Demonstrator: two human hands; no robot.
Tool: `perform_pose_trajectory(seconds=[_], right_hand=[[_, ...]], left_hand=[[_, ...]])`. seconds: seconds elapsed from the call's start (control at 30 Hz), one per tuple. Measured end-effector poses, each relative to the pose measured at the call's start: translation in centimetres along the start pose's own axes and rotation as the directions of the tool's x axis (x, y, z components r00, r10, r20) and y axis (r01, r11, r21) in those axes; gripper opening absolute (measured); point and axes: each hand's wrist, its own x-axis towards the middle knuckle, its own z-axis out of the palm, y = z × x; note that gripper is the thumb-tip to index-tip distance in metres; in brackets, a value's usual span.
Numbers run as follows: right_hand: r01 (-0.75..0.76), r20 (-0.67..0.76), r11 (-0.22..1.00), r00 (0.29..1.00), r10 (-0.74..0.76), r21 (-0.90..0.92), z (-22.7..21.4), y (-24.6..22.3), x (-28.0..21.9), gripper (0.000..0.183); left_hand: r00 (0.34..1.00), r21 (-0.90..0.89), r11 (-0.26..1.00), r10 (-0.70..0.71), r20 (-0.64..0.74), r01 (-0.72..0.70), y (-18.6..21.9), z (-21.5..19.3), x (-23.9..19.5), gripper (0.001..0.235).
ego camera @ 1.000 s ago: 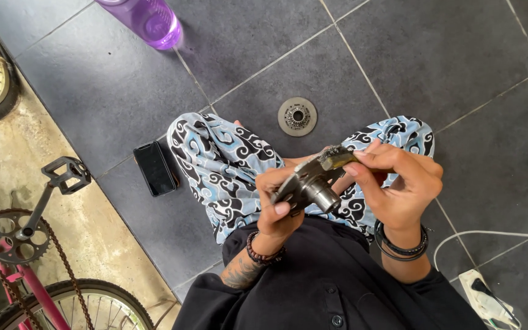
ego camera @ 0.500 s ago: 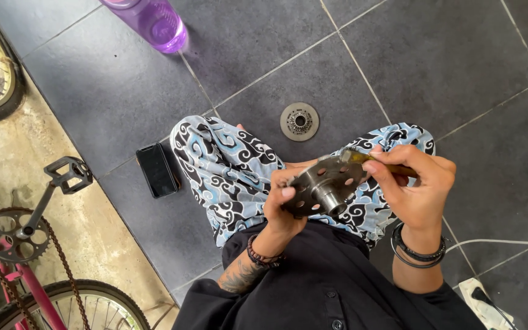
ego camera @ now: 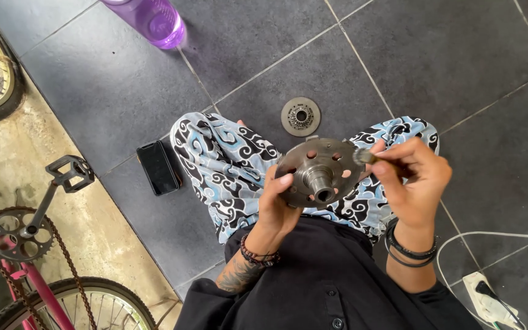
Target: The person sits on the floor and scrubs a bicycle sprocket with a yellow-handled brush. They rotate the sprocket to clean different sides and the central hub area. A bicycle wheel, a purple water bottle, and a smartphone are visible on the floor nearby.
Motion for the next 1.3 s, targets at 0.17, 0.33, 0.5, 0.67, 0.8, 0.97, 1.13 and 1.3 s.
perform_pose_trajectory(seconds=[0.17,0.33,0.5,0.67,0.8,0.97,1.13,1.3], right_hand=[[0.009,-0.069,0.991,0.997,-0.018,-0.133,-0.8,4.1,0.3,0.017],[-0.019,-0.045,1.0,0.999,0.018,-0.022,0.8,3.3,-1.2,0.026],[0.0,0.077,0.991,0.997,0.01,-0.13,3.6,2.0,-0.3,0.022],[0.098,0.163,0.98,0.984,-0.069,-0.174,8.0,-0.9,0.9,0.021],[0.132,0.197,0.974,0.976,-0.095,-0.186,9.7,-1.0,2.1,0.017],[0.145,0.182,0.966,0.978,-0.107,-0.215,12.0,-0.4,3.2,0.016],[0.149,0.196,0.97,0.974,-0.111,-0.193,14.3,-0.5,3.7,0.015],[0.216,0.204,0.968,0.961,-0.187,-0.128,14.6,0.5,4.5,0.017]], left_hand=[[0.993,-0.051,0.994,0.088,-0.078,-0.092,-2.0,-3.5,0.0,0.013],[0.981,0.041,0.985,0.173,-0.085,-0.17,1.1,-0.7,-0.2,0.03],[0.946,0.27,0.915,0.322,-0.034,-0.301,1.0,-3.7,0.0,0.031],[0.887,0.552,0.705,0.431,0.166,-0.446,5.4,-1.0,0.0,0.015],[0.871,0.607,0.642,0.45,0.196,-0.469,6.3,-1.7,-0.2,0.029],[0.864,0.626,0.627,0.476,0.163,-0.463,8.8,-3.0,0.1,0.029],[0.86,0.637,0.612,0.48,0.172,-0.469,10.8,-4.6,0.1,0.031],[0.846,0.638,0.597,0.504,0.174,-0.486,11.1,-4.3,0.5,0.029]])
